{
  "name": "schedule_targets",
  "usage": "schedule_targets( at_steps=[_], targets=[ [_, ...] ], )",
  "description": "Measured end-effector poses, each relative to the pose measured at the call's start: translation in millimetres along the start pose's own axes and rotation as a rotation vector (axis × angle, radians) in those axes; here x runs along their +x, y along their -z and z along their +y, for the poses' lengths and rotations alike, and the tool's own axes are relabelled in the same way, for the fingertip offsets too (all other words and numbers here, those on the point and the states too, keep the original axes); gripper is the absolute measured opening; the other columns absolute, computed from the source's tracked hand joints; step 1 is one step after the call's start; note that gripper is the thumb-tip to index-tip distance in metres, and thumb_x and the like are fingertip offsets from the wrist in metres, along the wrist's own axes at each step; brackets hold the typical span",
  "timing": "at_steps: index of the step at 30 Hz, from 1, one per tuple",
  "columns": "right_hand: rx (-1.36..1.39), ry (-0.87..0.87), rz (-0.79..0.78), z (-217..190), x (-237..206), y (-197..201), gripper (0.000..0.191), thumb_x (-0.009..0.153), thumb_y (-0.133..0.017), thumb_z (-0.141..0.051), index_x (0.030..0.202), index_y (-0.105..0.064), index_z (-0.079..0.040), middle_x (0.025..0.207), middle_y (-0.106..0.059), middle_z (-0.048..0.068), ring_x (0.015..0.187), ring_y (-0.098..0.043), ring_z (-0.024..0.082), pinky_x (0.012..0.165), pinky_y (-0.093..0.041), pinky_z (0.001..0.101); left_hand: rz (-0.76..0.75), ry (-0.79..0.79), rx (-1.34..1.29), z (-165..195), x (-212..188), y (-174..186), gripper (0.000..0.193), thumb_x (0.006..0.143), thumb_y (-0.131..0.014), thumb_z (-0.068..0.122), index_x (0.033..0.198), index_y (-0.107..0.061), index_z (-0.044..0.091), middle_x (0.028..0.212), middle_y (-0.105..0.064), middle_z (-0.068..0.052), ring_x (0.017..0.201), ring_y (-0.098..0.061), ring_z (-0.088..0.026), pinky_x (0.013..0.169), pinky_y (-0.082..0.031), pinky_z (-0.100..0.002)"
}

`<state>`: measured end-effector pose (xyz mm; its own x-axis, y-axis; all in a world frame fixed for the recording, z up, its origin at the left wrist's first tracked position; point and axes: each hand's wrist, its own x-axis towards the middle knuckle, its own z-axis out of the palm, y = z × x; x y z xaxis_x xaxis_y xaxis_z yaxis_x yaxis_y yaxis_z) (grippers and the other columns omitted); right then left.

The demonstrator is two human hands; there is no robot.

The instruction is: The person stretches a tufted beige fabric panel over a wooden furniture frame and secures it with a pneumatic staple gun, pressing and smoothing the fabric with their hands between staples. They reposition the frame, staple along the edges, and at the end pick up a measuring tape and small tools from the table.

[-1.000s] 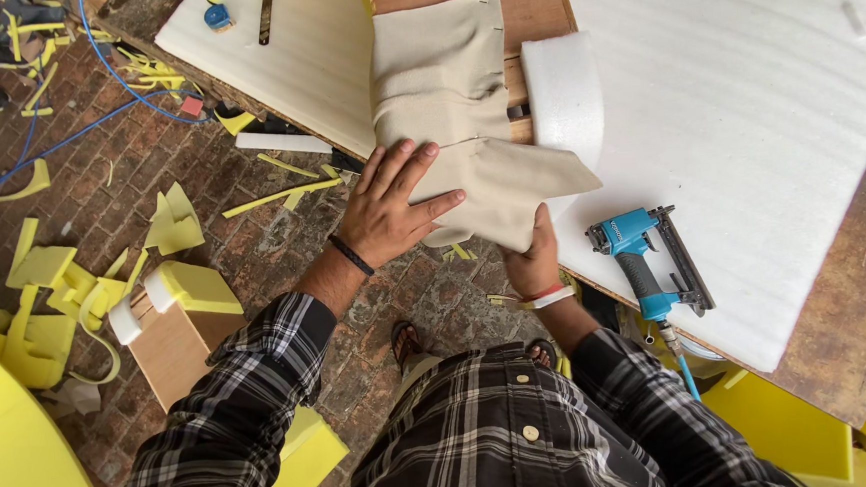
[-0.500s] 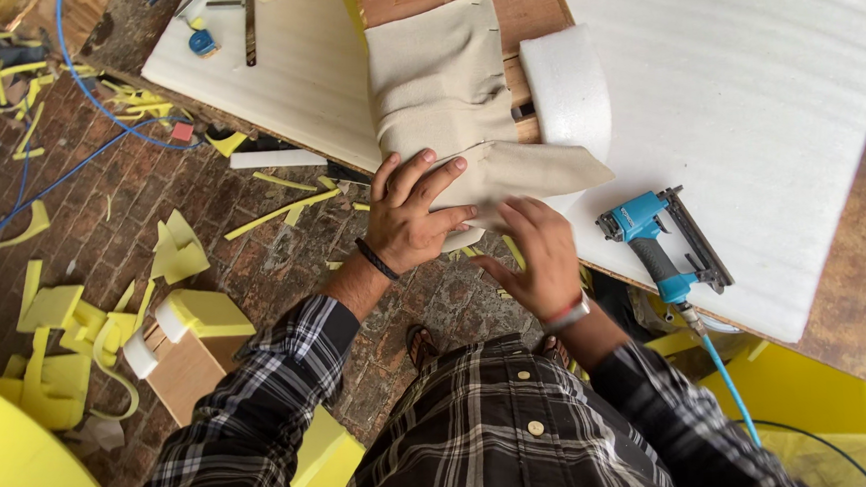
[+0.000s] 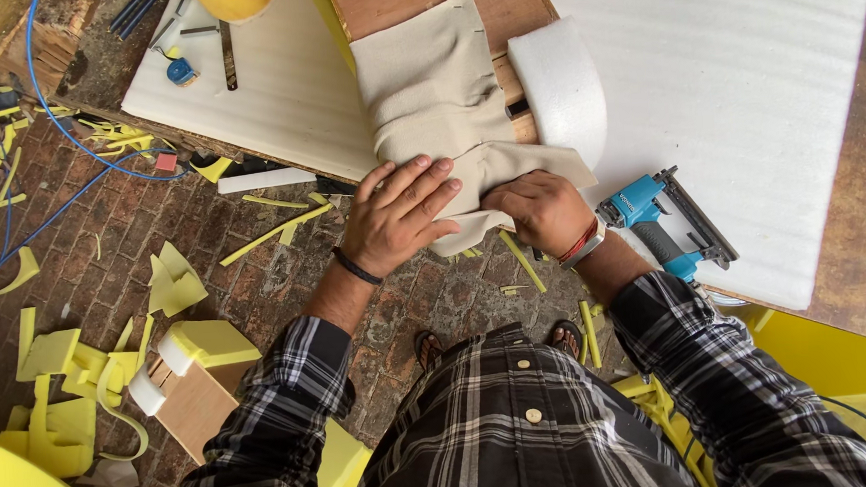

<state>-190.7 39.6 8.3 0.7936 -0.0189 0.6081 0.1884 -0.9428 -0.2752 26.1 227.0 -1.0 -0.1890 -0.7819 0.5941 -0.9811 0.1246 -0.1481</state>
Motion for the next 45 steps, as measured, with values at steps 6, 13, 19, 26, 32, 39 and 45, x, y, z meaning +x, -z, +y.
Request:
schedule_targets(
  at_steps=[6,13,19,26,32,39,45],
  targets=[
    [-0.002,-0.034,0.021,-1.9,-0.3,-1.7,0.036,0.070,-0.069,0.006,0.102,-0.072,-0.010,0.099,-0.076,0.004,0.090,-0.072,0.026,0.085,-0.058,0.0386,-0.045,0.120,-0.150,-15.2,2.7,11.8,0.065,0.091,-0.069,0.060,0.149,-0.059,0.033,0.168,-0.034,-0.012,0.156,-0.031,-0.033,0.127,-0.036,-0.055],
    [0.000,-0.052,0.003,-3.8,1.5,-0.6,0.037,0.068,-0.069,0.006,0.102,-0.073,-0.009,0.097,-0.075,0.004,0.090,-0.072,0.027,0.084,-0.058,0.0388,0.091,0.093,0.061,5.0,16.0,15.3,0.076,0.088,-0.077,0.077,0.149,-0.060,0.035,0.159,-0.036,-0.010,0.146,-0.033,-0.031,0.115,-0.037,-0.055],
    [0.045,-0.117,0.061,-3.6,-2.4,-6.5,0.026,0.086,-0.075,-0.002,0.105,-0.058,-0.004,0.091,-0.072,0.007,0.085,-0.072,0.030,0.077,-0.058,0.0405,0.086,0.216,0.088,8.8,23.4,10.7,0.058,0.091,-0.082,0.063,0.140,-0.066,0.037,0.155,-0.043,0.002,0.149,-0.036,-0.021,0.122,-0.034,-0.051],
    [-0.015,-0.198,0.052,-7.2,-5.2,-12.3,0.025,0.085,-0.073,-0.001,0.100,-0.055,-0.005,0.085,-0.070,0.008,0.079,-0.071,0.032,0.070,-0.057,0.0416,-0.071,0.134,0.107,34.4,38.3,6.3,0.064,0.077,-0.080,0.068,0.132,-0.073,0.036,0.152,-0.045,-0.008,0.147,-0.030,-0.030,0.121,-0.021,-0.062],
    [-0.041,-0.239,0.063,-11.3,-3.9,-7.5,0.028,0.080,-0.073,0.000,0.102,-0.055,-0.006,0.083,-0.069,0.010,0.079,-0.070,0.034,0.069,-0.056,0.0438,-0.005,0.180,0.138,36.7,35.4,-1.2,0.049,0.083,-0.084,0.067,0.122,-0.074,0.039,0.153,-0.047,-0.001,0.150,-0.030,-0.025,0.125,-0.019,-0.059],
    [-0.008,-0.249,0.094,-10.4,2.8,-13.0,0.031,0.086,-0.073,-0.002,0.108,-0.051,-0.004,0.085,-0.070,0.010,0.080,-0.071,0.033,0.069,-0.056,0.0444,0.040,0.230,0.140,36.6,41.2,2.8,0.060,0.079,-0.087,0.066,0.129,-0.070,0.039,0.152,-0.047,-0.001,0.147,-0.035,-0.026,0.125,-0.024,-0.061],
    [0.039,-0.278,0.128,-3.9,5.8,-23.0,0.033,0.089,-0.075,-0.005,0.109,-0.050,-0.004,0.084,-0.070,0.010,0.076,-0.070,0.034,0.068,-0.056,0.0440,0.039,0.405,0.054,42.2,45.5,6.0,0.099,0.061,-0.094,0.053,0.150,-0.055,0.034,0.159,-0.042,-0.007,0.147,-0.039,-0.029,0.121,-0.031,-0.061]
  ],
)
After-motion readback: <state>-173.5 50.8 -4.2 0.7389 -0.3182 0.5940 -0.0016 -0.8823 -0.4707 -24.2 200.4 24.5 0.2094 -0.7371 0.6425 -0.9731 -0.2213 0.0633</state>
